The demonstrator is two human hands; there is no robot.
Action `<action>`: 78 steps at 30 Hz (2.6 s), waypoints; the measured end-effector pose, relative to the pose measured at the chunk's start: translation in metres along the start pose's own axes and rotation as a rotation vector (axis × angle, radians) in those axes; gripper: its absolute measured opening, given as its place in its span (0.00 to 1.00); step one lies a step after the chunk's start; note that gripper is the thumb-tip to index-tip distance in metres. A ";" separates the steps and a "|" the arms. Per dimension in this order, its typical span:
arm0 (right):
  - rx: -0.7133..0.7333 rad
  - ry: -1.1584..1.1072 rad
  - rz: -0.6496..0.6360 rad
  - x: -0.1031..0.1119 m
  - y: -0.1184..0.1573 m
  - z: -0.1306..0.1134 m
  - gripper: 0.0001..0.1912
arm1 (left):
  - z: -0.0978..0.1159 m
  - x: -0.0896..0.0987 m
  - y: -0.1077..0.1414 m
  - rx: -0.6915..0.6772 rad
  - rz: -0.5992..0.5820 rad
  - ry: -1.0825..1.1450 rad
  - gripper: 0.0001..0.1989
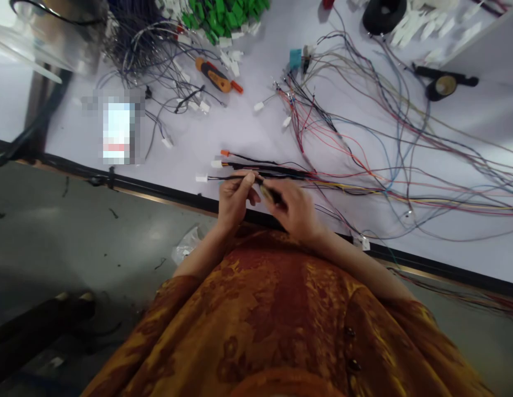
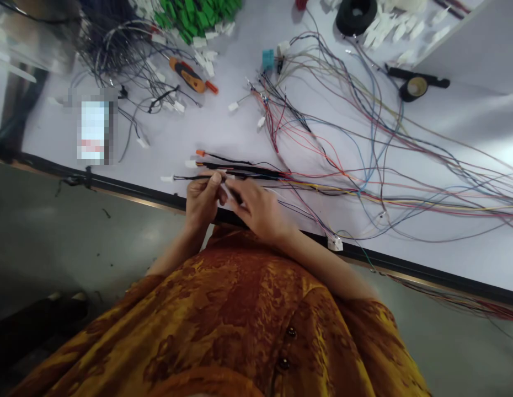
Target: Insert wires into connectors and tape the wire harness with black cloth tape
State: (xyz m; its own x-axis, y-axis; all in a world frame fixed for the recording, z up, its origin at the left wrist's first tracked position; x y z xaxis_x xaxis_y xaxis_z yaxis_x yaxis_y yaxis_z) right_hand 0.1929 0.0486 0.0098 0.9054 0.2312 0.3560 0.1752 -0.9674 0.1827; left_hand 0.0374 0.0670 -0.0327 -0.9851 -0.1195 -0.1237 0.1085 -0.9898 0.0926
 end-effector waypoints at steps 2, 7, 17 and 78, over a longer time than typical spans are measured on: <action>0.125 0.291 -0.118 -0.019 0.019 -0.006 0.17 | -0.014 0.000 0.011 0.124 0.005 0.069 0.19; 0.258 0.372 -0.160 0.005 0.045 -0.008 0.16 | -0.038 0.013 0.038 0.265 0.063 0.162 0.20; -0.380 0.752 0.022 0.130 0.152 0.085 0.16 | 0.016 -0.010 0.007 0.005 -0.029 0.149 0.15; 0.212 0.719 -0.150 -0.007 -0.046 -0.022 0.10 | -0.003 -0.007 0.065 0.074 -0.007 0.026 0.18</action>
State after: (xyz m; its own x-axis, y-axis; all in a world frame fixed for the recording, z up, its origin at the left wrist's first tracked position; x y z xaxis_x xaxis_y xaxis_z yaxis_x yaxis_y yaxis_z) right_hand 0.1705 0.0935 0.0189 0.4037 0.3019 0.8636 0.4129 -0.9025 0.1225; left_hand 0.0515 0.0036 -0.0290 -0.9820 -0.1154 -0.1498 0.0904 -0.9822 0.1646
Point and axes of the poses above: each hand's wrist, its own y-axis away from the middle knuckle, its own x-axis out of the back of the hand, z = x × y, the point moved 10 cm from there along -y, towards the middle knuckle, and after that the axes turned 8 degrees about -x, right-handed, at the moved point
